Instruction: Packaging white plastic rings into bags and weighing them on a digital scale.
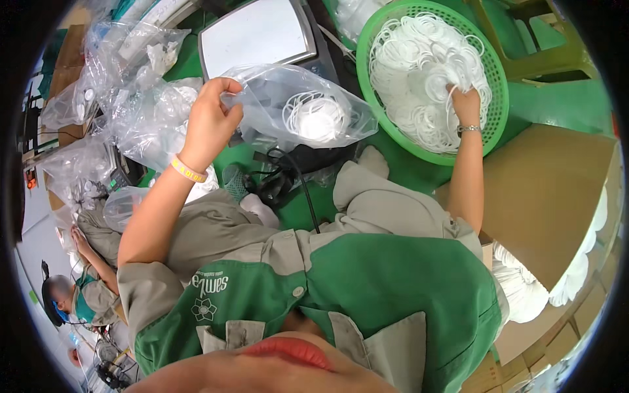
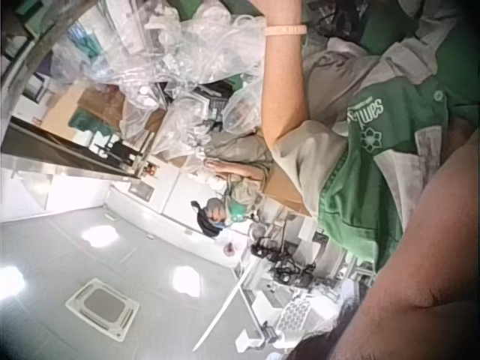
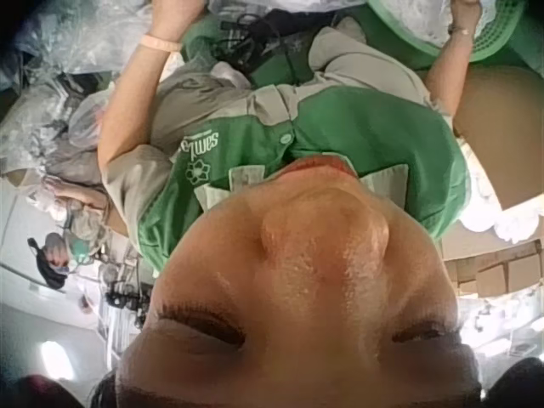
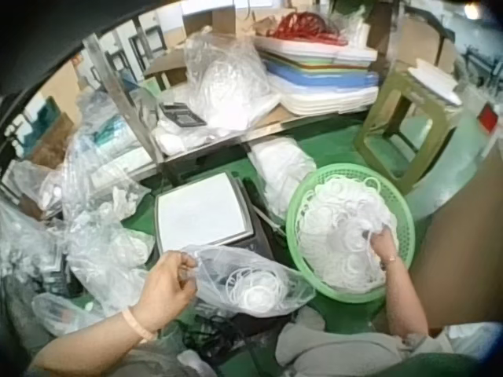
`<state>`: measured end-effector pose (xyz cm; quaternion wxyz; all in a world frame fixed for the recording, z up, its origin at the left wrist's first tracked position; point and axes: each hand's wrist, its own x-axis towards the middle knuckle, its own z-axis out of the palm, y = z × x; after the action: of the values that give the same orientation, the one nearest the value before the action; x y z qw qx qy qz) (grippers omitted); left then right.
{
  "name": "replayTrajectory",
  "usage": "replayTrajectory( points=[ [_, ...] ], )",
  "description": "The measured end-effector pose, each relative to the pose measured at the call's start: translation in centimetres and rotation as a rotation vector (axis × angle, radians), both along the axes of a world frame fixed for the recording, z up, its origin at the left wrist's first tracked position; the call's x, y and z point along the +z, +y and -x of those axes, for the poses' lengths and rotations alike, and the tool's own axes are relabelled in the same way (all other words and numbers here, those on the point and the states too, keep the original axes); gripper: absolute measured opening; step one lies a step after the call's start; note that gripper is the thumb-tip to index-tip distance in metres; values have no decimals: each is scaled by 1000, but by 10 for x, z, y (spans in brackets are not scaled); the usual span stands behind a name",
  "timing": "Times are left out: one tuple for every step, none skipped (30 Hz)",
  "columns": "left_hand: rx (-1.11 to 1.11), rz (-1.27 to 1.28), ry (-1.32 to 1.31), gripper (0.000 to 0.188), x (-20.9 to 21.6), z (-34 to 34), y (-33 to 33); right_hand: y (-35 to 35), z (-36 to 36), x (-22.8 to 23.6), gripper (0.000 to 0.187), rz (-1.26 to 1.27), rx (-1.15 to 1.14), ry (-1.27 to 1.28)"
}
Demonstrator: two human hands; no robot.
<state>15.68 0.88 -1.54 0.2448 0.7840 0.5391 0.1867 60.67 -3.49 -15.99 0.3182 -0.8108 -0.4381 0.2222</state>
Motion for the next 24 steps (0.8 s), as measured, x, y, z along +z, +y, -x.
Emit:
replayTrajectory(
  points=[
    [-14, 5, -21, 33, 1, -2, 0, -1, -2, 1, 33, -60, -3, 127],
    [-32, 34, -13, 42, 4, -4, 1, 1, -5, 4, 32, -70, -9, 192],
    [-33, 35, -14, 42, 4, -4, 2, 3, 0, 9, 32, -69, -10, 191],
    [-83, 22, -71, 47, 3, -4, 2, 5, 7, 15, 32, -46, -92, 161],
    [-132, 8, -127, 51, 3, -3, 2, 7, 11, 17, 32, -24, -172, 131],
    [-183, 117, -137, 63, 8, -10, 3, 3, -27, -8, 32, 84, -241, 248],
    [-172, 117, -132, 63, 12, -10, 3, 5, -21, -7, 32, 86, -231, 253],
    [-173, 211, -180, 65, 14, -10, 1, 5, -15, -5, 33, -106, -322, 538],
    [-173, 302, -231, 67, 17, -10, 0, 6, -5, 3, 36, -302, -410, 821],
    [-159, 299, -228, 67, 18, -10, 0, 8, 8, 24, 44, -327, -416, 943],
    [-197, 325, -262, 68, 17, -16, 5, 5, 12, 47, 44, -330, -421, 927],
    [-215, 347, -279, 70, 16, -18, 6, 8, 20, 61, 47, -420, -280, 987],
    [-179, 341, -258, 70, 18, -14, 3, 16, 37, 67, 49, -500, -120, 1071],
    [-176, 344, -258, 71, 19, -12, 2, 19, 54, 81, 49, -490, -105, 1085],
    [-208, 355, -281, 71, 18, -18, 5, 14, 65, 104, 49, -501, -7, 1146],
    [-222, 367, -276, 73, 17, -22, 7, 12, 81, 114, 50, -507, 100, 1225],
    [-219, 369, -278, 73, 16, -25, 7, 12, 100, 117, 45, -544, 213, 1221],
    [-204, 365, -272, 74, 17, -22, 3, 13, 114, 98, 41, -453, 296, 1091],
    [-206, 362, -277, 74, 18, -23, 2, 11, 129, 87, 38, -369, 366, 941],
    [-193, 318, -320, 79, 12, -23, 1, 13, 147, 80, 34, -412, 571, 506],
    [-192, 318, -322, 79, 13, -26, 0, 13, 170, 75, 34, -401, 659, 464],
    [-213, 290, -347, 79, 15, -28, -1, 14, 195, 68, 33, -395, 750, 427],
    [-239, 262, -376, 79, 16, -29, -2, 16, 210, 53, 35, -341, 737, 797],
    [-261, 245, -371, 79, 17, -28, -2, 23, 216, 48, 42, -227, 870, 621]
  ],
)
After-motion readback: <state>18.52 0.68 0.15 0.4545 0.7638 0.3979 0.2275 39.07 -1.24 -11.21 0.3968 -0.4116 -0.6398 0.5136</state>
